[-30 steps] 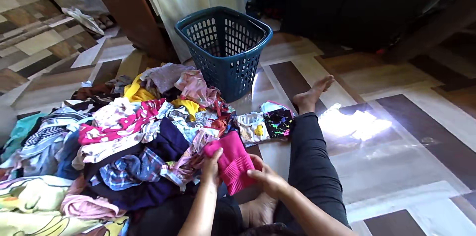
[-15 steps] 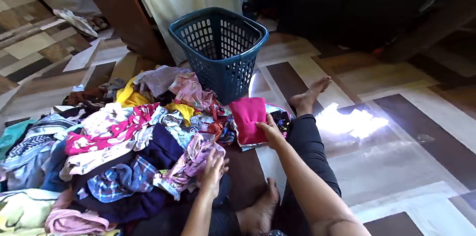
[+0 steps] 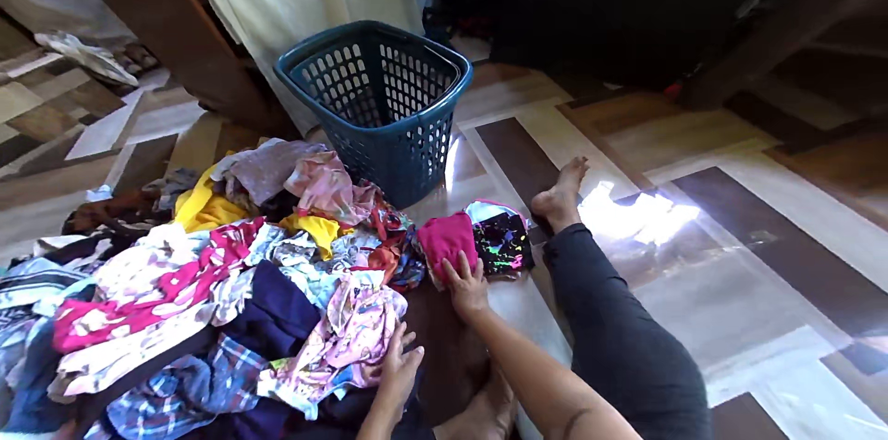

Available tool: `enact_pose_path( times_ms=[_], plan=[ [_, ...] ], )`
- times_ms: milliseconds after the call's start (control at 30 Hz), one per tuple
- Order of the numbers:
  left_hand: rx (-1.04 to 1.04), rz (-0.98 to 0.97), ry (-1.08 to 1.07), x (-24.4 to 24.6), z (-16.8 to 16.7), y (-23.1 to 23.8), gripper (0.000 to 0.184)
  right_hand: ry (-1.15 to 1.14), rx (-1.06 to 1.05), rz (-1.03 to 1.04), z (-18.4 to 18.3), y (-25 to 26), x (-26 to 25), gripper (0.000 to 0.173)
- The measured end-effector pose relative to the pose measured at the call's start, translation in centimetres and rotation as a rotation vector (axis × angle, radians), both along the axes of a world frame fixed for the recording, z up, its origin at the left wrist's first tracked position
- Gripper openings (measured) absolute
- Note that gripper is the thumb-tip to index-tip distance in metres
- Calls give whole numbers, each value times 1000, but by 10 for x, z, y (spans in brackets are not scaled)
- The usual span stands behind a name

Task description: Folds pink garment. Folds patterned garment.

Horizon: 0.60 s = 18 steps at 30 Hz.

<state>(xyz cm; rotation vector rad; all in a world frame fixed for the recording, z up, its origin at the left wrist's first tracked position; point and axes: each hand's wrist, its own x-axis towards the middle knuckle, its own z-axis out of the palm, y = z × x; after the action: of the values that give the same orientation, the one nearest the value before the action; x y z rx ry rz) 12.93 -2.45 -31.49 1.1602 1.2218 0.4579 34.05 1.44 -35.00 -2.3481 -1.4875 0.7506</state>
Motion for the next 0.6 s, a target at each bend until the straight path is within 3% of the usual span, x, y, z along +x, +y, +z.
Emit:
enact_pose_path(
  times_ms=[233, 333, 400, 467, 533, 600],
  plan=[
    [-39, -17, 39, 4, -8, -2, 67, 85, -138, 72, 37, 58, 22, 72],
    [49, -26, 21, 0, -1, 0, 64, 35, 36, -71, 43, 42, 30, 73],
    [217, -55, -5, -3, 6, 5, 61, -33, 59, -156, 32, 20, 41, 69],
    [492, -62, 18, -5, 17, 13, 54, -56, -78, -145, 13, -2, 58, 62],
    [825, -50, 128, -5, 31, 30, 46, -77, -154, -145, 0, -11, 76, 56],
    [1006, -24, 334, -7, 54, 52, 40, -73, -173, -149, 3, -8, 91, 54]
  ],
)
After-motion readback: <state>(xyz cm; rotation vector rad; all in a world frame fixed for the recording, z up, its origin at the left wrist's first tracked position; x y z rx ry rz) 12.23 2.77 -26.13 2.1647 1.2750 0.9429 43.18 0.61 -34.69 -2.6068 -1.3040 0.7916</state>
